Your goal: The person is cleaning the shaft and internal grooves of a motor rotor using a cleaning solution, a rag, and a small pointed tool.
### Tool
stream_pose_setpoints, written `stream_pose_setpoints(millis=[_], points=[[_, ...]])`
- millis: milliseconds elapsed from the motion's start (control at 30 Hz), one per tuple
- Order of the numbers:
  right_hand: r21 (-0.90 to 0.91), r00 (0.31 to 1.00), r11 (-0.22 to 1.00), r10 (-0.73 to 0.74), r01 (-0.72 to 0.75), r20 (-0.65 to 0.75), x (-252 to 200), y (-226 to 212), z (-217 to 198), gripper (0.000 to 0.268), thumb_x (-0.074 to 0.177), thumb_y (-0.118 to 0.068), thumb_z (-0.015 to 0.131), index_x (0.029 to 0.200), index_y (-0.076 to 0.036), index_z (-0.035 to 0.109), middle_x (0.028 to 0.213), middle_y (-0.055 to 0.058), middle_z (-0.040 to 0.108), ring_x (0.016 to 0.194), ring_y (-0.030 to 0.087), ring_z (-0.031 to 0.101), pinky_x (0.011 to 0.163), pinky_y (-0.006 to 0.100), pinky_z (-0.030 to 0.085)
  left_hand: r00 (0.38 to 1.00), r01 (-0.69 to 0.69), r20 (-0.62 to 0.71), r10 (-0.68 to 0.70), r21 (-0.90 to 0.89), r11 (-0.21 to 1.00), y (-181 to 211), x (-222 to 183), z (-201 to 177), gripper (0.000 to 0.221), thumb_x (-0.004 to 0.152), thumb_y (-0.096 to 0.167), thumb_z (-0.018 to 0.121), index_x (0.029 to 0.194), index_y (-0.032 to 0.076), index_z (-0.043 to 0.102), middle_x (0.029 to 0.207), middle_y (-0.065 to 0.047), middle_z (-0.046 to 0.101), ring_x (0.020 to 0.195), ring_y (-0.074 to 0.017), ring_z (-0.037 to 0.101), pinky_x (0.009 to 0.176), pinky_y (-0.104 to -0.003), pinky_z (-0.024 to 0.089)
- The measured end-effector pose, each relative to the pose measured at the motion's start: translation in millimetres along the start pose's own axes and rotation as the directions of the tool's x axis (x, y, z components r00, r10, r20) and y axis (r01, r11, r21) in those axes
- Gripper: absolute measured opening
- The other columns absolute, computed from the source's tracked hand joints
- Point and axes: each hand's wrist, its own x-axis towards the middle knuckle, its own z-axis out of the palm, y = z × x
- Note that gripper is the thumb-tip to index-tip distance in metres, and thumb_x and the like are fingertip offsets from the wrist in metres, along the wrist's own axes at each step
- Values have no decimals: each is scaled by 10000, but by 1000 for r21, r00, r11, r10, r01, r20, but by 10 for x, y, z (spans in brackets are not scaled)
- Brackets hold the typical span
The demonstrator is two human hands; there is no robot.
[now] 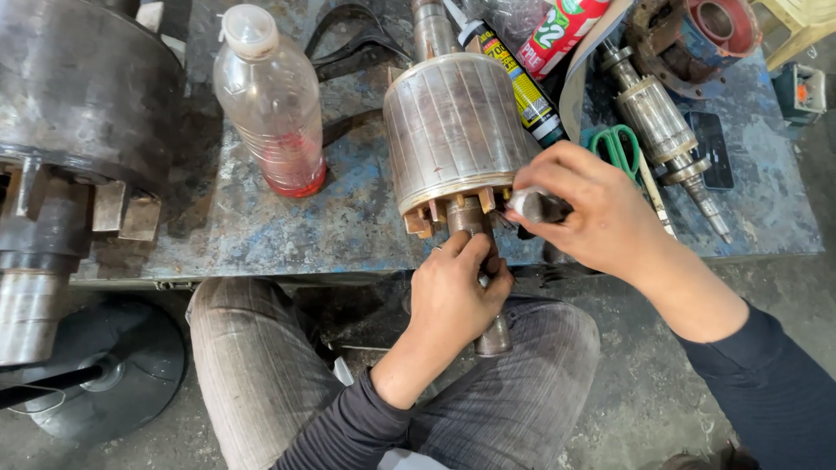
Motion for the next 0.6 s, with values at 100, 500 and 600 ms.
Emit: stream_pose_setpoints(millis=[100,500,600], points=[[40,997,999,24,-21,-70,15,-82,7,318,941,-198,876,1091,-33,649,1100,122,634,977,249,666,860,362,565,1000,-6,-6,6,-16,1000,-27,-21,23,221,950,184,704,856,155,507,807,-42,468,582,-270,433,420,-427,322],[-200,980,963,192,-179,47,37,-77,65,305,875,-184,914,1019,-69,670,1077,79,598,602,216,616,539,366,547,1000,-1,-6,1,30,1000,5,-7,10,222,923,184,702,834,153,501,792,-40,458,555,-296,456,379,-445,327],[-188,964,945,264,-267,-44,80,9,208,335,726,-180,879,898,-114,599,903,59,629,778,431,716,586,582,578,996,11,-85,-10,19,1000,26,16,66,220,782,195,749,761,183,530,725,-21,466,589,-424,628,471,-498,507]])
